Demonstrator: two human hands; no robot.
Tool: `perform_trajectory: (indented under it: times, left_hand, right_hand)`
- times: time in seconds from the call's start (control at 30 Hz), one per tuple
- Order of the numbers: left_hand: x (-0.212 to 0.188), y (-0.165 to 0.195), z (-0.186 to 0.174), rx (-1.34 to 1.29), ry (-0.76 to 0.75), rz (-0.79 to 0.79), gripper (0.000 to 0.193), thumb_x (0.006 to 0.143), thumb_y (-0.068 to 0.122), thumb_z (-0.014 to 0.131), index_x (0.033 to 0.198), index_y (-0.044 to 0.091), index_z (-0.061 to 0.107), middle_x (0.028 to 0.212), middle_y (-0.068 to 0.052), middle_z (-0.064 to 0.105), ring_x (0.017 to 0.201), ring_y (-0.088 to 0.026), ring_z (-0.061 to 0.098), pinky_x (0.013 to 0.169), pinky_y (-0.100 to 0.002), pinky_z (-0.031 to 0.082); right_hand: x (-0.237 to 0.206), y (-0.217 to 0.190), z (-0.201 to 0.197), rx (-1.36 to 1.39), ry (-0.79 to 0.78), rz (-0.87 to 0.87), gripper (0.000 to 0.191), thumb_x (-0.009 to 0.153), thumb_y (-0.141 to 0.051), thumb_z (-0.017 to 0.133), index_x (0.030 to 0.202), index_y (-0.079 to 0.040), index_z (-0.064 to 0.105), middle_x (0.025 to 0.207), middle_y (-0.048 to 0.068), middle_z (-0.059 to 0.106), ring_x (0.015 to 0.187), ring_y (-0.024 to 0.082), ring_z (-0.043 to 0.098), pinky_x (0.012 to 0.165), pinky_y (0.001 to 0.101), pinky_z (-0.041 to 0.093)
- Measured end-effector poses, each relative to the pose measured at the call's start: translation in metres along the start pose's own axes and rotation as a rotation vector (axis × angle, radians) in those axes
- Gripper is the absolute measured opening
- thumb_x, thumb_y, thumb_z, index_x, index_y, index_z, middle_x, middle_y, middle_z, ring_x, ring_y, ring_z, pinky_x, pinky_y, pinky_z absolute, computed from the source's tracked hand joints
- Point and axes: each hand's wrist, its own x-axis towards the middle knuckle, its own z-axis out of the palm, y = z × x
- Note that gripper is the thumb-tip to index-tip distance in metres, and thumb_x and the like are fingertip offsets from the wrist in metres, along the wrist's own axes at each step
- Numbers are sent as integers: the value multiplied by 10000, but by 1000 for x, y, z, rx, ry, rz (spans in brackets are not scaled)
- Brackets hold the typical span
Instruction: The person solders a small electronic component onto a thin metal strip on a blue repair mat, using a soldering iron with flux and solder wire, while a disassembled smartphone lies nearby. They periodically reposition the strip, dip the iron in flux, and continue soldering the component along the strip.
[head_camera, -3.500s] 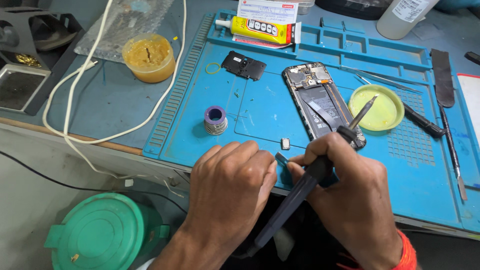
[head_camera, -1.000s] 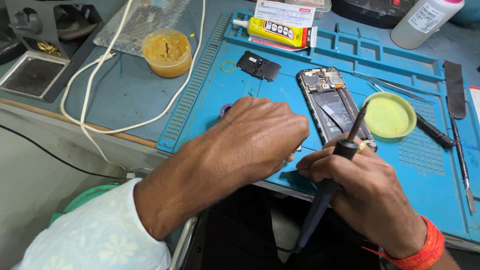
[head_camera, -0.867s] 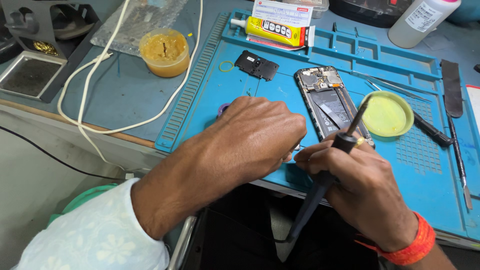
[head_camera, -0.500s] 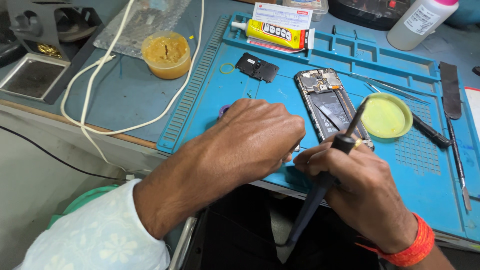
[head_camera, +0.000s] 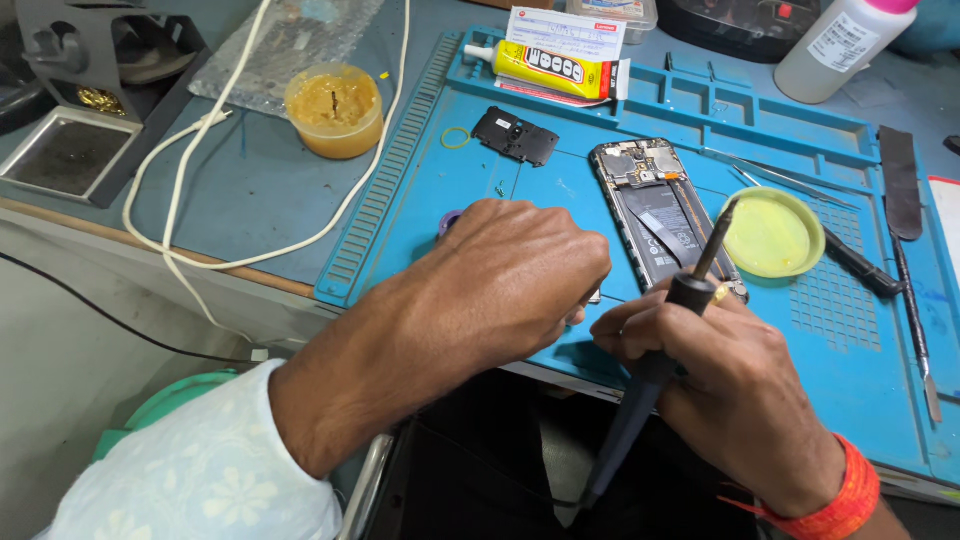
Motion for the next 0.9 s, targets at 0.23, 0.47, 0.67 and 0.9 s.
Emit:
perform_trajectory:
  times: [0.23,0.47,0.67,0.9]
  left_hand:
    - [-9,2,-1,-107,176,69,92,810,102,735,774,60,661,713,-139,676,720,-383,668,583,-534,454]
    - [-16,22,10,391,184,63,76,717,73,684,663,107,643,720,-106,647,721,-295,676,616,-455,491]
    - [-34,26,15,236,201,123,134,781,91,673,655,82,628,719,-70,610,713,-257,646,607,-430,473]
    - [-40,23,16,135,219,9,122,838,103,678,717,100,666,720,-54,617,728,-265,657,636,-449,479]
  right_hand:
    - [-1,0,-2,-31,-17,-27,361,594,78,744,883,-80,598,997,-10,790,951,252,723,872,364,530]
    - [-12,5,-10,46,211,175,290,769,62,778,924,-48,558,1007,39,765,832,137,748,734,265,594]
    - [-11,-3,-9,11,191,328,259,776,20,826,917,-46,619,873,58,769,769,162,714,673,288,570]
    - [0,-16,3,59,215,420,322,745,-34,860,917,-19,589,774,54,728,696,115,721,611,285,565]
